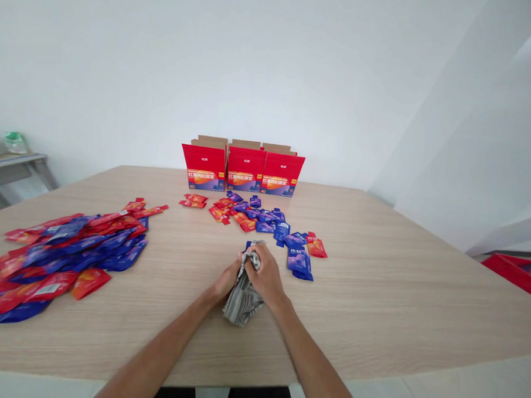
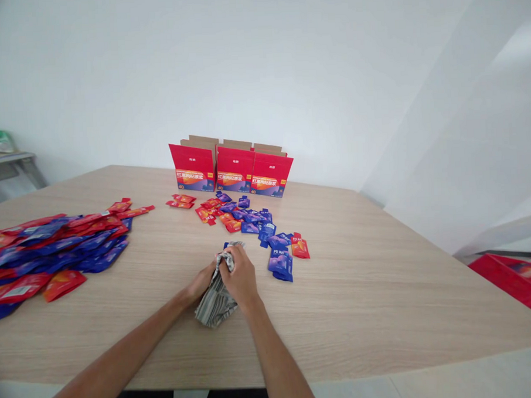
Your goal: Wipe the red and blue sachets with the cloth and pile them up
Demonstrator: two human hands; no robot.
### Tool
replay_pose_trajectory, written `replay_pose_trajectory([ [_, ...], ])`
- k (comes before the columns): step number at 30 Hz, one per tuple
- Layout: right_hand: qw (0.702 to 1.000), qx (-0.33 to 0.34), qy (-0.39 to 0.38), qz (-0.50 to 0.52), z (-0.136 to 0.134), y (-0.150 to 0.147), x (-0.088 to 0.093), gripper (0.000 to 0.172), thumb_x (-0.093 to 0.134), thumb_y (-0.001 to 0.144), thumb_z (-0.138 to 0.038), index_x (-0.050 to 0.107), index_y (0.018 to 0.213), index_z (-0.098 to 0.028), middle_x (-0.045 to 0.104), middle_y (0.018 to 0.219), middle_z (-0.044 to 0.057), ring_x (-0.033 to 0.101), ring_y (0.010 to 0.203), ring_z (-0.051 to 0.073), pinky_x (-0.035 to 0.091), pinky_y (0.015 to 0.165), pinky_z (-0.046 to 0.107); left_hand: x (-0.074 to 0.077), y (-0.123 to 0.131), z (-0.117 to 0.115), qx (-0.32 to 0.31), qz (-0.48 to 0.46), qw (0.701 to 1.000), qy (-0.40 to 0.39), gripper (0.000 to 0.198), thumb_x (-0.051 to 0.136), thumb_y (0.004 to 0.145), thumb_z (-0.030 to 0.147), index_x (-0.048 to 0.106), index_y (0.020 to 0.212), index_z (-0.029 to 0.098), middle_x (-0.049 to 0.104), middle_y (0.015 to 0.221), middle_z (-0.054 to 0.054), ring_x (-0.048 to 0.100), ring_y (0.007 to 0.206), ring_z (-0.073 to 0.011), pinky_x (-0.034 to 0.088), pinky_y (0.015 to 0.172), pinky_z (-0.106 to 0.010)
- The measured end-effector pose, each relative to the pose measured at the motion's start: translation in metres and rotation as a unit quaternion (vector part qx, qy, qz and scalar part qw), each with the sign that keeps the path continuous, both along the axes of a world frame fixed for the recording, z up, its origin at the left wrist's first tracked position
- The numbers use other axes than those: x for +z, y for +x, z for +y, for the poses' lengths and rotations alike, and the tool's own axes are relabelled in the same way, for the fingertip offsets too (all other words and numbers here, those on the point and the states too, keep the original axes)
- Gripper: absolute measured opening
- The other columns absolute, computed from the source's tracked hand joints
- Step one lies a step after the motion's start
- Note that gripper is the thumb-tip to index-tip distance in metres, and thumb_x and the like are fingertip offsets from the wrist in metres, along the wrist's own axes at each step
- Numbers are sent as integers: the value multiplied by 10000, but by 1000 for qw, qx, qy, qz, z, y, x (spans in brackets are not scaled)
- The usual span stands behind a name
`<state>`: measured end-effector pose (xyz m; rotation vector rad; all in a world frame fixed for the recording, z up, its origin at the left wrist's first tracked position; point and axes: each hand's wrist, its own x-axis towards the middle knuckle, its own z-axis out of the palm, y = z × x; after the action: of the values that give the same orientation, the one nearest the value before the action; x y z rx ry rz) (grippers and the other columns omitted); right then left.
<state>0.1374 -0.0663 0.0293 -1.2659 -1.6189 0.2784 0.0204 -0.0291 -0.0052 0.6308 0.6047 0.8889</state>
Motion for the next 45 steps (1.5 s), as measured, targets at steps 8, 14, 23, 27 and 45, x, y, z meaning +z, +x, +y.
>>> replay_pose_trajectory([
  [8, 991, 114, -61, -45, -1, 2, -1, 96, 538, 814, -141, 564, 867, -216, 591, 860, -1, 566, 800, 165, 413, 740, 260, 2, 2, 1, 39, -23, 999, 5, 414, 635, 891, 437, 687, 1187, 153, 758, 953, -84, 700, 959, -244, 511, 922, -343],
  [14, 976, 170, -94, -98, -4, -8, -4, 153, 550, 769, -105, 575, 860, -225, 608, 881, -6, 578, 824, 167, 423, 765, 257, 9, -8, 13, 159, -30, 987, 28, 465, 511, 960, 461, 578, 1342, 204, 744, 1025, -66, 702, 877, -187, 527, 897, -324],
  [23, 1000, 5, -6, 18, 3, 8, 1, 50, 497, 873, -214, 546, 880, -208, 569, 864, 23, 558, 824, 180, 434, 784, 288, 2, 7, -7, 52, -6, 998, 43, 316, 628, 909, 333, 703, 1175, 179, 773, 933, -52, 650, 1120, -261, 445, 1043, -349],
  [27, 993, 84, -64, -51, 0, 4, -2, 111, 520, 824, -147, 581, 889, -213, 614, 891, 25, 577, 826, 181, 445, 779, 284, 2, 2, -1, 62, -50, 996, 34, 365, 650, 893, 360, 686, 1205, 173, 759, 996, -70, 668, 1077, -243, 475, 978, -321],
  [45, 963, 201, -100, -149, -5, -5, -6, 165, 601, 765, -120, 616, 890, -228, 656, 913, 10, 620, 862, 175, 462, 781, 264, 89, -213, 110, 237, 765, 405, 441, 658, 226, 984, 535, 486, 1394, 91, 503, 1309, -234, 442, 1249, -434, 368, 1022, -598],
])
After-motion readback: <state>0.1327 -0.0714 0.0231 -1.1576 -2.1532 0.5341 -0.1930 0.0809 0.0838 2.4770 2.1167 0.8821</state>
